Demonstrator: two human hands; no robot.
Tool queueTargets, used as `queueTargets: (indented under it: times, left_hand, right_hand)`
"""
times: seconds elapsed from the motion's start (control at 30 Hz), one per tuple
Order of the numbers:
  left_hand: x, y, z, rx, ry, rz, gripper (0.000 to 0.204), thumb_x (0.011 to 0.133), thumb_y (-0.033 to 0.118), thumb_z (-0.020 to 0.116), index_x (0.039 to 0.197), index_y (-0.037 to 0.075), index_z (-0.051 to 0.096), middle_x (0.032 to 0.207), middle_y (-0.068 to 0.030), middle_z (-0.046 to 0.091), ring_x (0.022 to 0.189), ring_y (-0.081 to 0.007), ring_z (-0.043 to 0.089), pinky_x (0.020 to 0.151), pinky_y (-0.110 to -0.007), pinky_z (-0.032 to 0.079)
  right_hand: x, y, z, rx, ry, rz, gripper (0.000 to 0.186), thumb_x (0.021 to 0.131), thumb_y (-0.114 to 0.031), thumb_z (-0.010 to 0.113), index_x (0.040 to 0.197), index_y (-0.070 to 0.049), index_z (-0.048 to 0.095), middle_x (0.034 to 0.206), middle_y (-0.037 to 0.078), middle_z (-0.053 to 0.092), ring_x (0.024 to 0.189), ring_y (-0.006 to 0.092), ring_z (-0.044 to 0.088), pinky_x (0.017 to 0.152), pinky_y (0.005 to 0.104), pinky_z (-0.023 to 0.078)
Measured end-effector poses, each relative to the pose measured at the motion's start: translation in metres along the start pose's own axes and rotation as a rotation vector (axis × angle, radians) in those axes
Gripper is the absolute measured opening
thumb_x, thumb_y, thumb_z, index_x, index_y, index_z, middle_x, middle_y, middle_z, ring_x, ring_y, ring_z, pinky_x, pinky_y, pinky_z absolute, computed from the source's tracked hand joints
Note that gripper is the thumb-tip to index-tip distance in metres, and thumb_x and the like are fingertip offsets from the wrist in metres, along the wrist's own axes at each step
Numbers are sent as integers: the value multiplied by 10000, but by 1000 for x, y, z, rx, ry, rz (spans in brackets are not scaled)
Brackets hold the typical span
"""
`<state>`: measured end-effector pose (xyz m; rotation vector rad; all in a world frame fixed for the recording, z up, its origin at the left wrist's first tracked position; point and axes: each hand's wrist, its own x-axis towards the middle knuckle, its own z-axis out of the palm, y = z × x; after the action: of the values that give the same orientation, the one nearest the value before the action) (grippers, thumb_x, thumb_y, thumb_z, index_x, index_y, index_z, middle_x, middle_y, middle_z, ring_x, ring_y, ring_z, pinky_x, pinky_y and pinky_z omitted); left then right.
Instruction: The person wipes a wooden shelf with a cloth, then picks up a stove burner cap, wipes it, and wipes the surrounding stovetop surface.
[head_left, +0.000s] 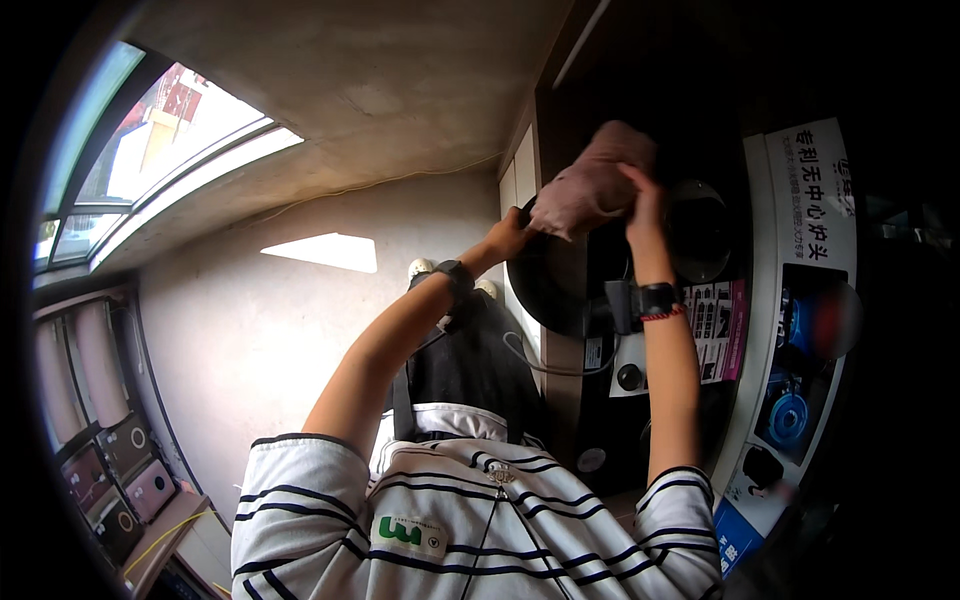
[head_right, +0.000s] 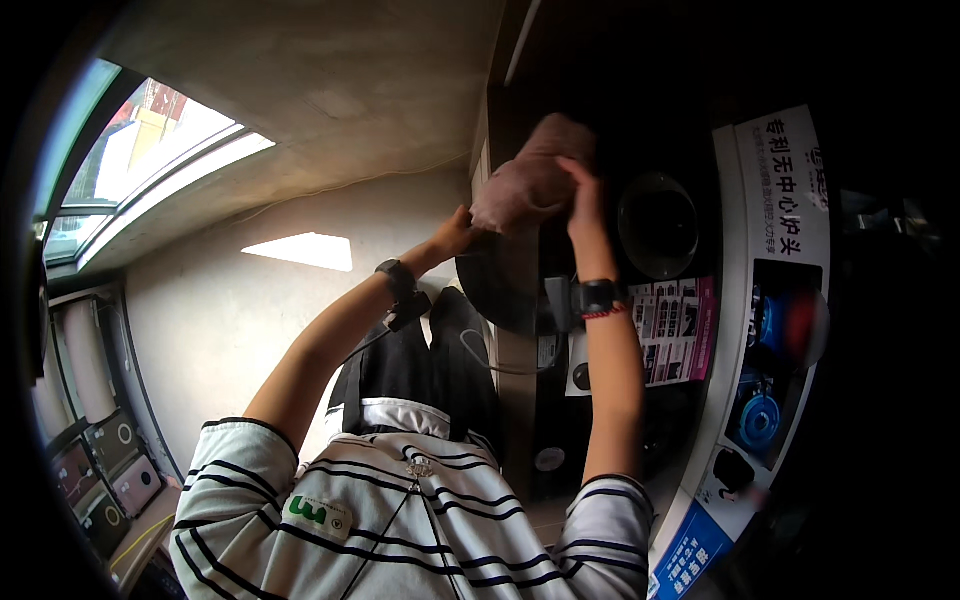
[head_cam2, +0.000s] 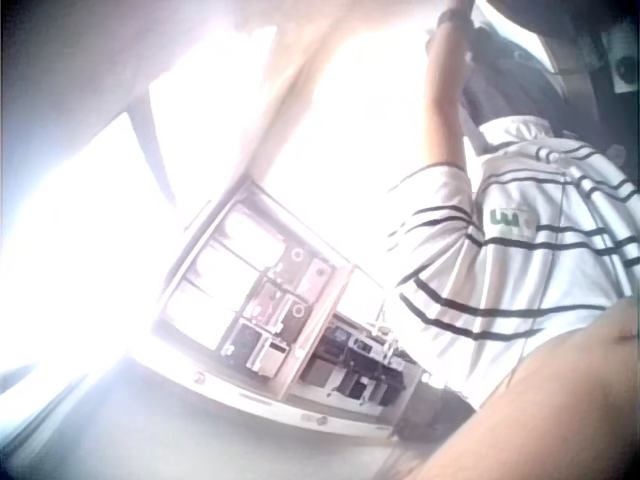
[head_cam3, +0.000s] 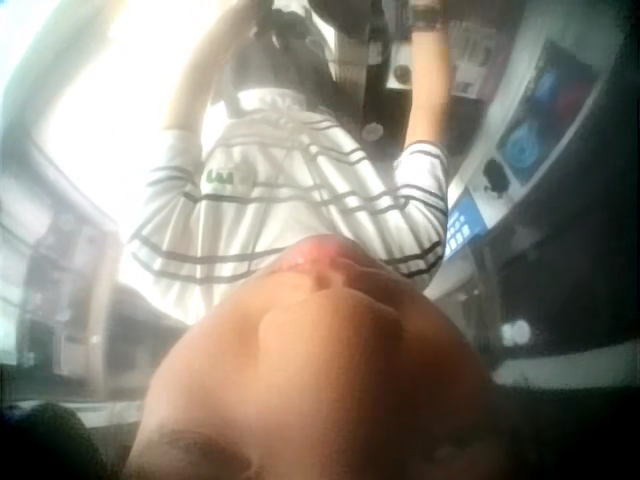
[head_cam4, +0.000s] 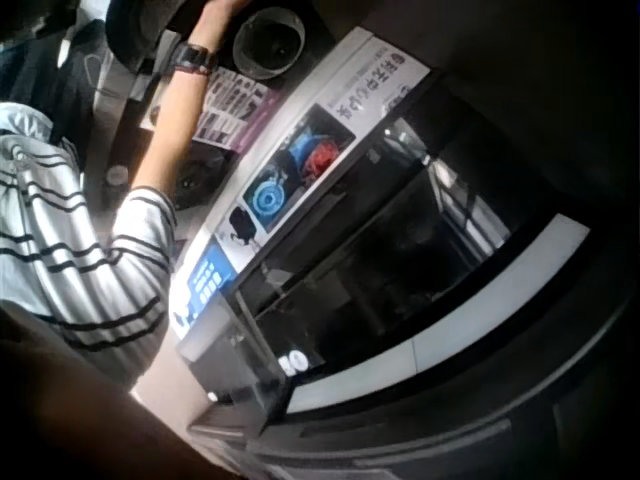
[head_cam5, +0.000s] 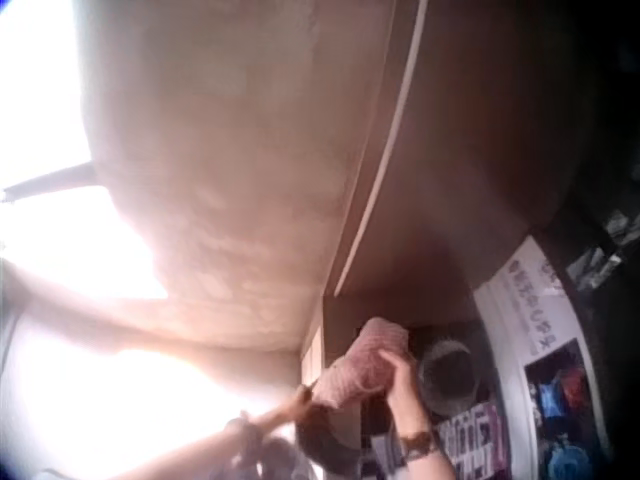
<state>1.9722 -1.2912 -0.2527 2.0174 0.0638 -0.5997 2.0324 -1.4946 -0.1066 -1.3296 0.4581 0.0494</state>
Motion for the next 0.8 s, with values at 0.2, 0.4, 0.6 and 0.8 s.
queueTargets:
  times: [0.2, 0.4, 0.6, 0.8]
  left_hand:
    - [-24, 28, -15, 81, 131, 107, 757, 749, 475, 648, 1228, -11, 319, 1126, -259, 510, 1029, -384, 538, 836, -416, 455]
    - [-29, 86, -26, 432, 102, 140, 857, 742, 423, 665, 1343, 15, 211, 1145, -237, 452, 988, -396, 542, 813, -436, 472]
    - [-29, 89, -21, 629, 67, 122, 925, 758, 443, 635, 1403, 37, 110, 1094, -232, 472, 925, -389, 566, 748, -434, 493]
    - [-29, 90, -19, 692, 138, 140, 857, 767, 362, 627, 1398, 32, 151, 1061, -227, 500, 878, -340, 593, 710, -376, 507]
  right_hand:
    - [-13, -83, -65, 296, -54, -117, 542, 812, -407, 531, 1176, -9, 471, 1139, 150, 514, 1066, 259, 509, 905, 363, 429]
    - [-30, -115, -57, 188, -48, 4, 609, 757, -422, 604, 1190, -8, 490, 1118, 137, 524, 1076, 233, 485, 894, 325, 408]
    - [27, -73, -37, -863, -381, -367, 537, 703, -258, 684, 1199, -129, 522, 1147, 100, 542, 1159, 252, 451, 929, 343, 375]
    - [-8, -18, -1, -1719, -288, -634, 661, 660, -256, 691, 1268, -224, 435, 1244, 58, 448, 1078, 320, 474, 893, 495, 389]
